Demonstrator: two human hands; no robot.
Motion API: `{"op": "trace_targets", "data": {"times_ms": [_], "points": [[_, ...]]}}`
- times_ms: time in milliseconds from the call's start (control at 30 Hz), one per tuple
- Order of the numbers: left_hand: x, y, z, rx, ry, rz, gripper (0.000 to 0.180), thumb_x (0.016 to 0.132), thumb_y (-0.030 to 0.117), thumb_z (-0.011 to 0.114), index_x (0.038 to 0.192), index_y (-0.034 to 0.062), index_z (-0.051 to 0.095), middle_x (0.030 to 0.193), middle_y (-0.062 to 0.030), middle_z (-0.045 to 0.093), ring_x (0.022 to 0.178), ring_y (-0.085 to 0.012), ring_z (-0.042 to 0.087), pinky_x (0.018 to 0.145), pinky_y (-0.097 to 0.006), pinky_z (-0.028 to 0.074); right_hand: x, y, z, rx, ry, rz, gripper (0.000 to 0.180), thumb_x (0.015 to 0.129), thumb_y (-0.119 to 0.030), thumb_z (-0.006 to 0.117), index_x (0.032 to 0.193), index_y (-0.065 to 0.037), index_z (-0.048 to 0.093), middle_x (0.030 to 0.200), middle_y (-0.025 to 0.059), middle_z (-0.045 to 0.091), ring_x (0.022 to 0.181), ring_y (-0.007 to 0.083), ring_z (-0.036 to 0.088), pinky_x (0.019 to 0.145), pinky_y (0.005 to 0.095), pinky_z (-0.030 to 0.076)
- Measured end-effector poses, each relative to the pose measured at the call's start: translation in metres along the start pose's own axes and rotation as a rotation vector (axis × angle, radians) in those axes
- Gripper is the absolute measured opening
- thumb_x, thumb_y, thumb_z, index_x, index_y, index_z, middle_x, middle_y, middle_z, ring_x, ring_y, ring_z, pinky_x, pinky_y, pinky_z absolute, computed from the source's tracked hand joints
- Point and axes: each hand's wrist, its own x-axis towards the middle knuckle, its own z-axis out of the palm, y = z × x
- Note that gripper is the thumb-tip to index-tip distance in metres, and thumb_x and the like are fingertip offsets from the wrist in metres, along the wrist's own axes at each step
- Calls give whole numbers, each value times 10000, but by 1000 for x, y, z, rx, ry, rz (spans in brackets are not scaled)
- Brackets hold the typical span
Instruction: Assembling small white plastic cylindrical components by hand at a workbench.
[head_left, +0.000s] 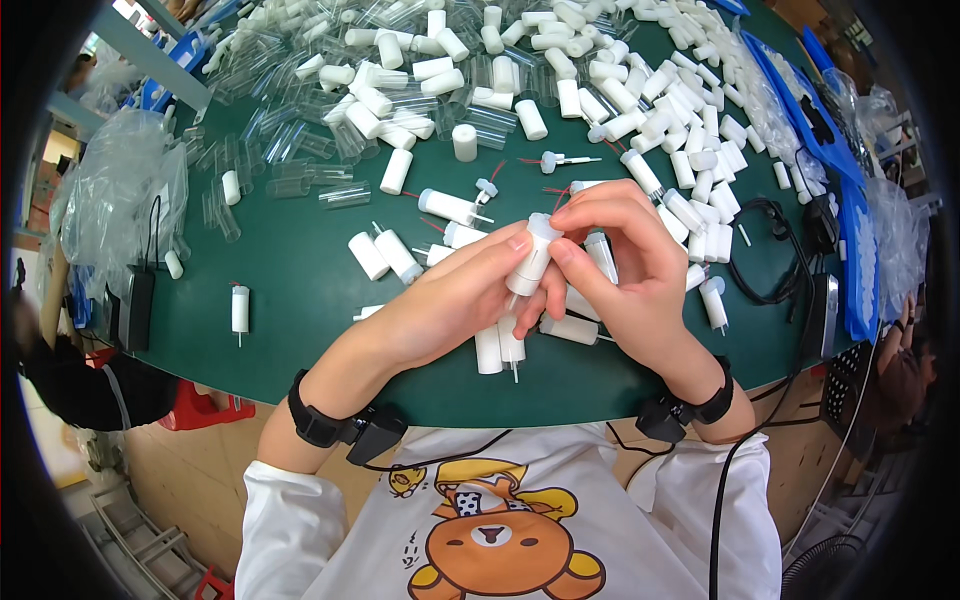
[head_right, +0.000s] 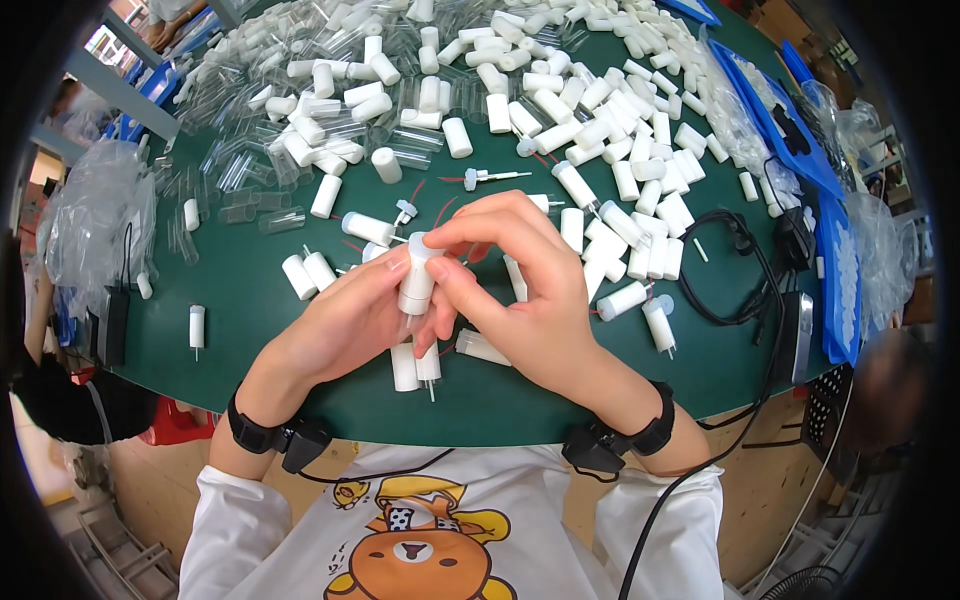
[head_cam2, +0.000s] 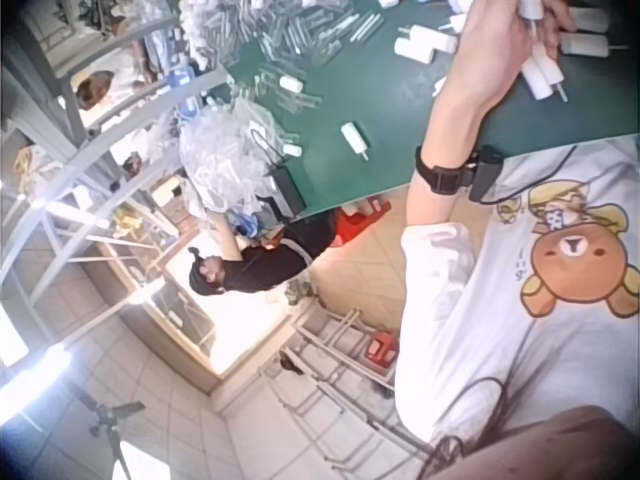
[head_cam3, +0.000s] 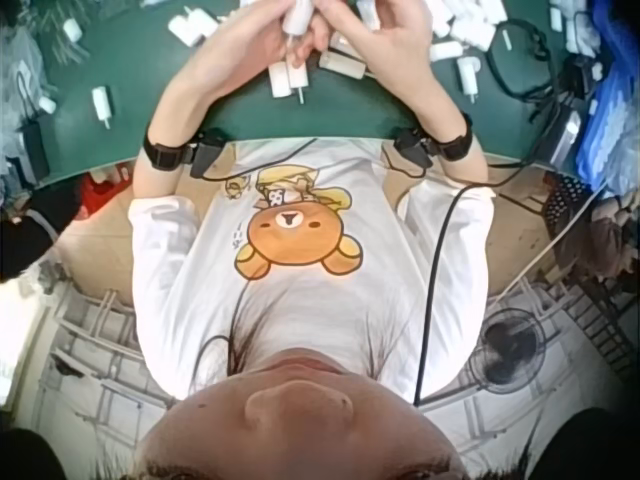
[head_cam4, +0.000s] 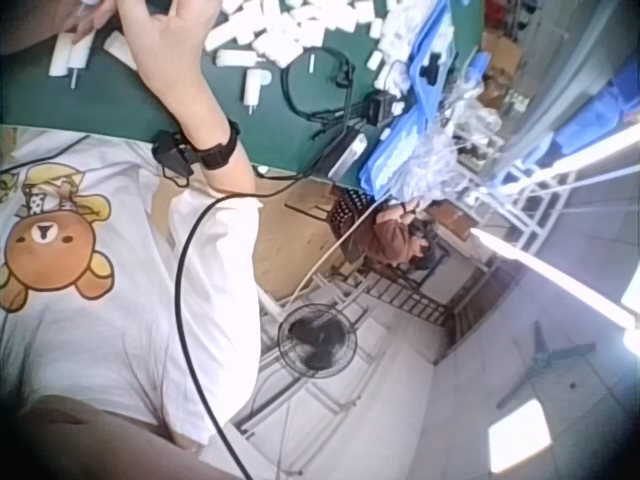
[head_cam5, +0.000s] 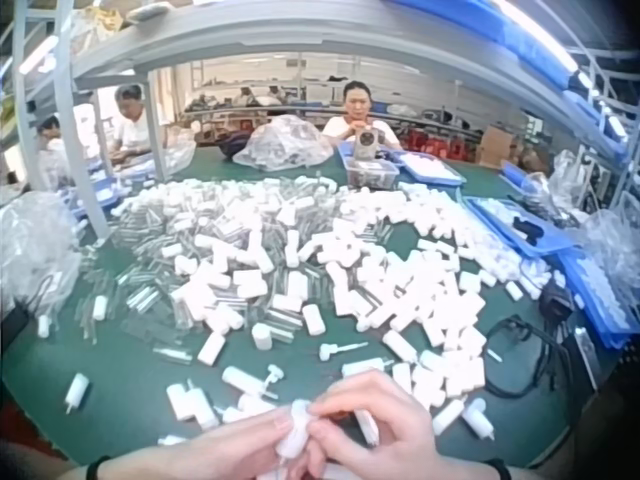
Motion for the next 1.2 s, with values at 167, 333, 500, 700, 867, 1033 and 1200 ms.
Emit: {"op": "trace_targets", "data": {"times_ms": [167,333,500,700,867,1033,1200], "points": [[-1,-3,1,64,20,-17,414,981,349,284,1178,21,443,802,-63,542,727,-140,519,659,-278,422,-3,0,7,10,61,14,198,741,13,664,932,-26,628,899,74,557,758,148,535,656,254,450],[-2,-2,4,32,55,-39,403,941,334,334,1159,20,460,796,-65,532,711,-144,514,672,-271,407,-5,0,5,-65,-30,-9,214,701,-1,704,901,-20,629,867,68,543,747,151,529,647,259,443],[-5,0,2,-113,1,-89,377,879,302,369,1119,27,467,762,-52,510,645,-147,502,653,-273,409,-3,-3,4,-71,-155,-37,253,641,-36,753,864,-40,632,802,51,527,737,171,503,655,280,411],[-4,3,7,-15,43,-136,327,918,324,344,1044,40,447,729,-39,470,562,-141,479,525,-270,409,-4,2,2,27,-141,28,251,614,-71,777,813,-71,624,688,9,531,696,152,488,625,266,381],[-5,7,9,-22,41,-143,328,913,314,348,1043,29,445,722,-53,471,560,-145,481,506,-270,405,-3,0,3,45,-97,21,216,624,-75,773,794,-74,640,655,2,532,683,151,491,614,269,387],[-7,4,3,-65,-30,-141,283,816,201,398,1035,24,427,699,-76,476,551,-149,482,504,-265,406,2,-6,-1,-88,-182,-106,229,623,-107,788,809,-76,658,650,7,525,679,167,485,613,275,393],[-7,7,2,-36,-20,-185,359,708,170,395,1025,3,415,660,-112,460,529,-179,468,498,-278,401,0,-7,-1,-96,-207,-114,272,606,-136,807,827,-74,661,679,18,530,698,174,481,606,280,389]]}}
